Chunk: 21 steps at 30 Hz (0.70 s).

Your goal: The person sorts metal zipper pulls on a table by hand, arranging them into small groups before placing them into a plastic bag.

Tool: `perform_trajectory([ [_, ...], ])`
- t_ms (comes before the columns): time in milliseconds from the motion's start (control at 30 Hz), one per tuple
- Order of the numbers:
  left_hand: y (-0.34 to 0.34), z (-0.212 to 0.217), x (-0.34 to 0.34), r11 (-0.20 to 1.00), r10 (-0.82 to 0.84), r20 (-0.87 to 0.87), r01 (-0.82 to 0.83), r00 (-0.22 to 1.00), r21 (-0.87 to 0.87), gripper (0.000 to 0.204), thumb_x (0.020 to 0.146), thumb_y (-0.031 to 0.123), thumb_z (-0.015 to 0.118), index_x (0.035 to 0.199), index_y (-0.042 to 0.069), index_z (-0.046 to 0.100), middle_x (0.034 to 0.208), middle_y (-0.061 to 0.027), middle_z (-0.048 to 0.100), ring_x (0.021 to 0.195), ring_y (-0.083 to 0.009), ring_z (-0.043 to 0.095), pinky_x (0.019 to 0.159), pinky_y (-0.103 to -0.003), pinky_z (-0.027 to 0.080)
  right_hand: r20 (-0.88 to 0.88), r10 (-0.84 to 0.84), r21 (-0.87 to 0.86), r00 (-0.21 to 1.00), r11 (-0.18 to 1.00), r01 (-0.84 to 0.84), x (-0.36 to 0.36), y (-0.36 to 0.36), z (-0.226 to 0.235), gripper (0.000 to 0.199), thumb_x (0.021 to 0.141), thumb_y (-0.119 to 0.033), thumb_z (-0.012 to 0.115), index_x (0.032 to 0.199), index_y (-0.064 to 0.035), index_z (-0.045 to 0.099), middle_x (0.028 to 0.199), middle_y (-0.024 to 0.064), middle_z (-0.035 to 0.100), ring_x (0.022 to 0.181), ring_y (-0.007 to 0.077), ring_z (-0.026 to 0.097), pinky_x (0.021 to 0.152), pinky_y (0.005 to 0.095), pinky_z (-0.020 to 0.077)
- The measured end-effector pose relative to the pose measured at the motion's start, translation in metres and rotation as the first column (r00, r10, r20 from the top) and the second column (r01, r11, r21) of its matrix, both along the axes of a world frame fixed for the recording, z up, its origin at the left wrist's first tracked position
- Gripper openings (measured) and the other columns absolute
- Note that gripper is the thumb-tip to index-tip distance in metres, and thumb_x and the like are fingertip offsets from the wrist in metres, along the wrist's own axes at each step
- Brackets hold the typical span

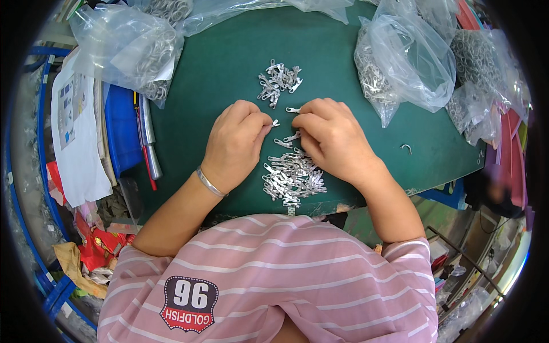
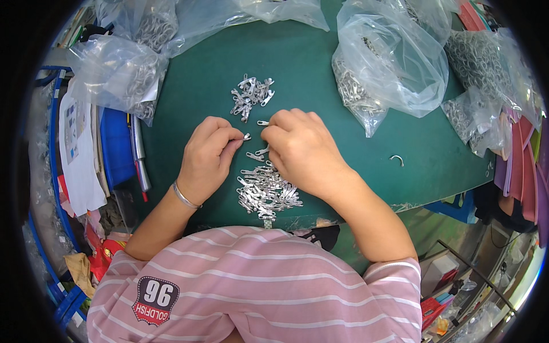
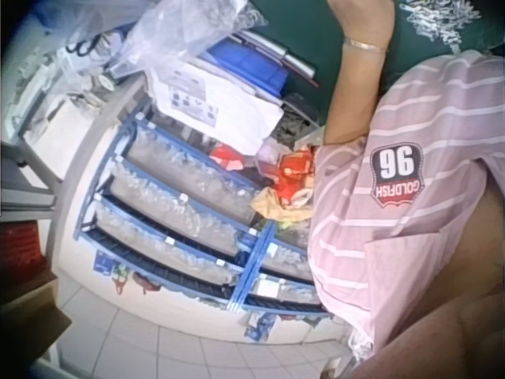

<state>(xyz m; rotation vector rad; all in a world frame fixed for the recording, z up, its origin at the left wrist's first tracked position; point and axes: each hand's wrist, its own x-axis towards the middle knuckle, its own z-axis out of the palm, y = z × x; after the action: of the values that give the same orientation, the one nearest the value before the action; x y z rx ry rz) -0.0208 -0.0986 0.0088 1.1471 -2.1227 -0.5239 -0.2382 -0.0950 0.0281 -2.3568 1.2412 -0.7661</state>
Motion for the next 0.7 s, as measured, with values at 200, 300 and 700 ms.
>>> perform_trajectory([
  [200, -0.001, 0.001, 0.000, 1.000, -0.005, 0.008, 0.005, 1.000, -0.007, 0.014, 0.081, -0.005, 0.073, 0.092, 0.000, 0.066, 0.092, -0.0121, 0.061, 0.082, -0.0309, 0.062, 0.071, -0.039, 0.051, 0.004, 0.060, 0.014, 0.998, 0.998, -0.060, 0.001, 0.003, -0.002, 0.012, 0.079, -0.005, 0.074, 0.090, -0.0067, 0.071, 0.091, 0.0046, 0.062, 0.086, 0.0268, 0.060, 0.076, 0.0402, 0.0457],
  [300, -0.001, 0.004, 0.001, 1.000, -0.005, 0.001, 0.005, 1.000, 0.016, 0.014, 0.081, -0.006, 0.073, 0.091, 0.000, 0.066, 0.092, -0.0126, 0.061, 0.082, -0.0312, 0.063, 0.071, -0.038, 0.051, 0.026, 0.047, -0.004, 0.999, 0.999, -0.047, -0.001, 0.003, -0.002, 0.009, 0.081, -0.006, 0.075, 0.089, -0.0063, 0.071, 0.091, 0.0053, 0.063, 0.086, 0.0271, 0.061, 0.076, 0.0400, 0.0461],
  [700, 0.004, 0.006, 0.003, 0.998, -0.004, 0.005, 0.004, 1.000, 0.061, 0.015, 0.081, -0.006, 0.074, 0.093, 0.000, 0.066, 0.091, -0.0123, 0.061, 0.079, -0.0304, 0.062, 0.070, -0.039, 0.050, 0.085, -0.088, 0.148, 0.992, 0.986, 0.075, -0.037, 0.013, 0.002, 0.017, 0.080, -0.006, 0.077, 0.096, -0.0052, 0.072, 0.095, 0.0087, 0.065, 0.090, 0.0310, 0.062, 0.081, 0.0411, 0.0494],
])
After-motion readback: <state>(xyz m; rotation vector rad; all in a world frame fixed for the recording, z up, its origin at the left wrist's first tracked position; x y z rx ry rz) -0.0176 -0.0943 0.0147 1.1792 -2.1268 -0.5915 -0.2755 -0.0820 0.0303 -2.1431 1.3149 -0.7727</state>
